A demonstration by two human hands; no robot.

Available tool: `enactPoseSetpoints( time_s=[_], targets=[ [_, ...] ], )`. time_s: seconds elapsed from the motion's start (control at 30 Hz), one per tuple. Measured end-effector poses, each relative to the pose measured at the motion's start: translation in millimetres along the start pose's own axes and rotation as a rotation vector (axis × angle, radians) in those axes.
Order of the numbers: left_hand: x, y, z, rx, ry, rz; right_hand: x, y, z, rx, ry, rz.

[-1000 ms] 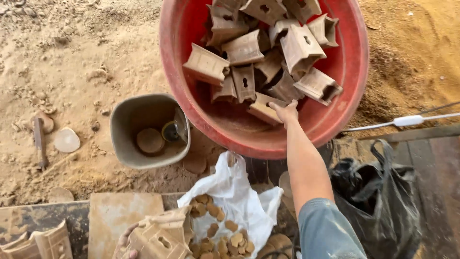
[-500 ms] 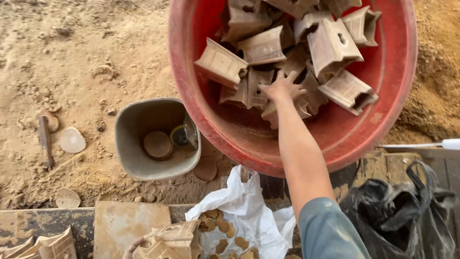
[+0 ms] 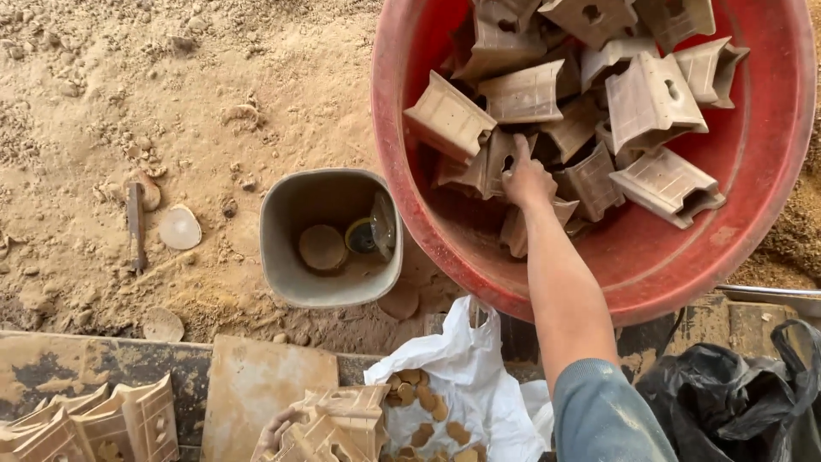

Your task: Applying wood glue to small decorative pieces and attaching them to larger wooden structures.

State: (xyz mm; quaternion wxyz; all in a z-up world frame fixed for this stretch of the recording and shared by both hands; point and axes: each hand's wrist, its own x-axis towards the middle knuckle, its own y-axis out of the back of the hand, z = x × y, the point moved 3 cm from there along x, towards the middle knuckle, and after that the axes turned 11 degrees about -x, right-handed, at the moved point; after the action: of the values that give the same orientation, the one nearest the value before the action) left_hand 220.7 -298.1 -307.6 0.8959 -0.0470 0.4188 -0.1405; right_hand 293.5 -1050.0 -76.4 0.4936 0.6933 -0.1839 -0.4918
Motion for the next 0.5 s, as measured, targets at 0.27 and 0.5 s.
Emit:
enactPoseSetpoints(
  time_s=[0.27,0.5],
  targets=[
    [-20.6,-18.9,30.0,0.049,-0.141,-0.317,-5.0,-3.4,25.1,-0.167,0.283,0.042],
    [-24.7,-31.4,41.7,-0.131,-0.221,-0.304,-24.0,6.3,20.1,-0.549,0.273,-0.136]
  ],
)
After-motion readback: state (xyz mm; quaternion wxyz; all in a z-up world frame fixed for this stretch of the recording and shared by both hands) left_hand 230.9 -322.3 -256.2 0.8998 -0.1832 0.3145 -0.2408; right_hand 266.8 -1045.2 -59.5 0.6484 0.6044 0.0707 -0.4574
